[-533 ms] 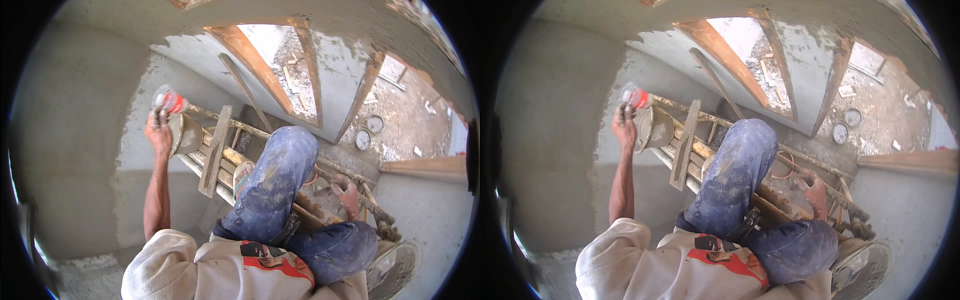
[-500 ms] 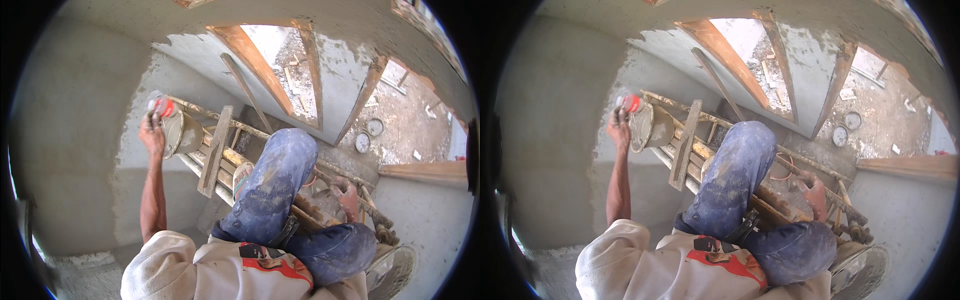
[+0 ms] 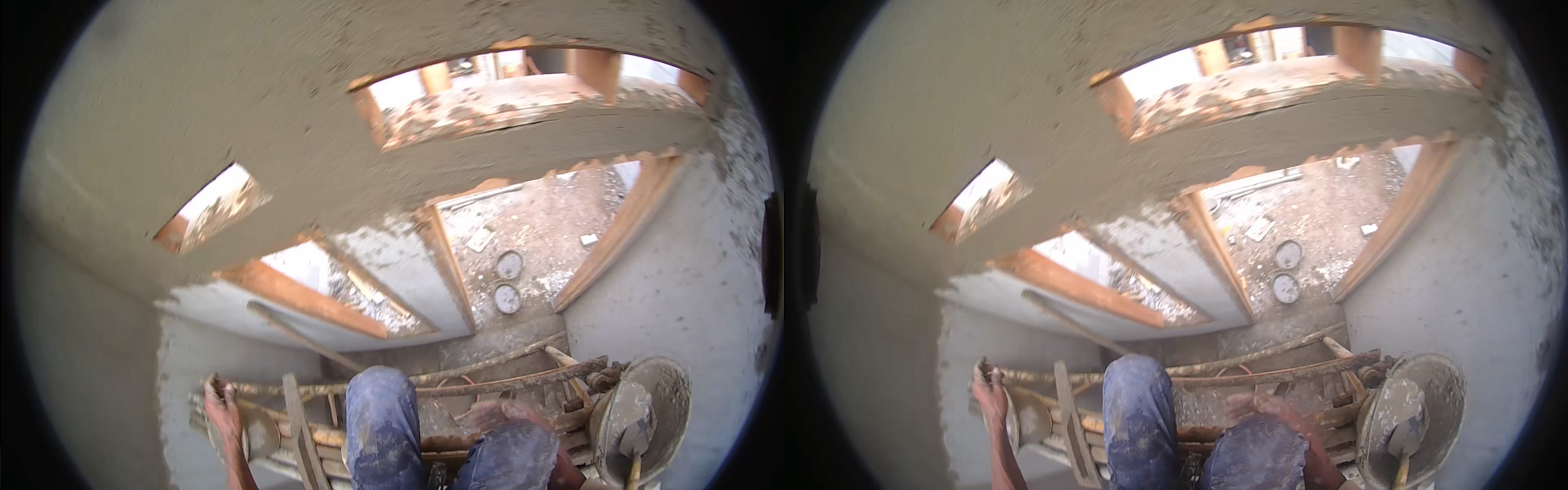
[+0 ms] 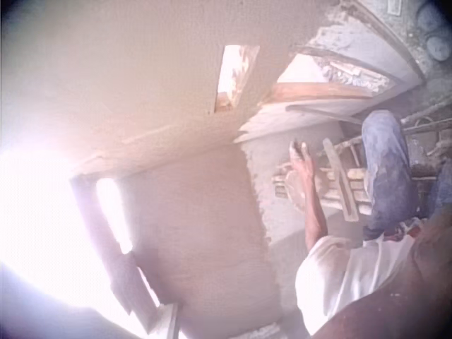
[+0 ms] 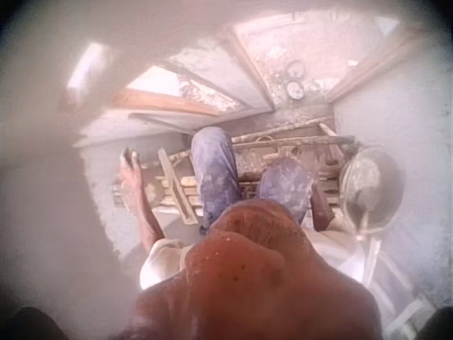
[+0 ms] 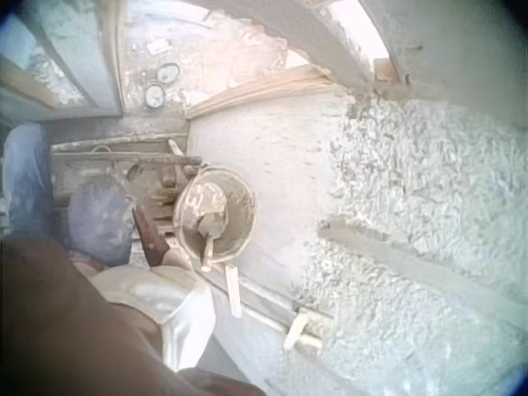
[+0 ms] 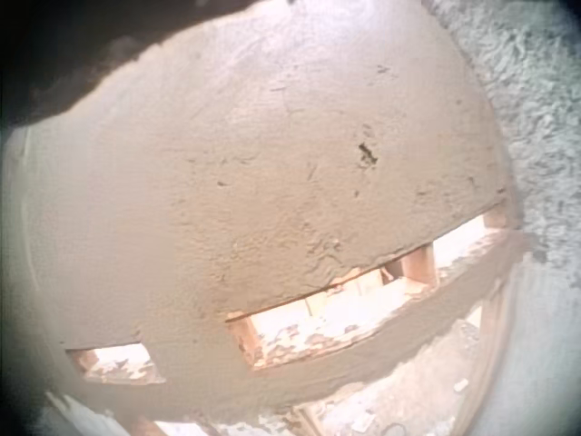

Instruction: The person applies plaster to a wall and smooths it using a trowel, then refills the trowel with plaster from a bucket while sitting on a wooden scaffolding.

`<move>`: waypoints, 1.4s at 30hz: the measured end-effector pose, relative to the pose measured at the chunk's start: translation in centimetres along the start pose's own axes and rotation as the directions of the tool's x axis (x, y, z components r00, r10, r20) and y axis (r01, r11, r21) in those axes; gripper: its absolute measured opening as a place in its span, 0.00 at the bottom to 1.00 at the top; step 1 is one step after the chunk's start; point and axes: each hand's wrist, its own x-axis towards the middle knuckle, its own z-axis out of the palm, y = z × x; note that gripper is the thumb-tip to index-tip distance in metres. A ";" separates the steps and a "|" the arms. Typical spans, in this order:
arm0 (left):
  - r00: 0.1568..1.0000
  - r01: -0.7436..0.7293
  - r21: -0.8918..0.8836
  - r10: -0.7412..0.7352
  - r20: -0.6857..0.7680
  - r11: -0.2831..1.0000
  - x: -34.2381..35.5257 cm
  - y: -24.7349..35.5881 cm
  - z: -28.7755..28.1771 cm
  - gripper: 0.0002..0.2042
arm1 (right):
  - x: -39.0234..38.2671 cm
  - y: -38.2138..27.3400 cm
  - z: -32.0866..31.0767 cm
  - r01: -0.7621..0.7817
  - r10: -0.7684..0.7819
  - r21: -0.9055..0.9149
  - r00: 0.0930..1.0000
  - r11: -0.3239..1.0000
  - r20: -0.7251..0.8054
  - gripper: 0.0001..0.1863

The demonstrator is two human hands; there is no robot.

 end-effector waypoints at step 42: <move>-0.126 0.094 -0.675 0.681 0.721 0.732 -40.3 61.6 30.3 0.33 | -37.0 2.3 -6.4 -0.963 -0.539 -0.256 0.261 -0.086 -0.801 0.25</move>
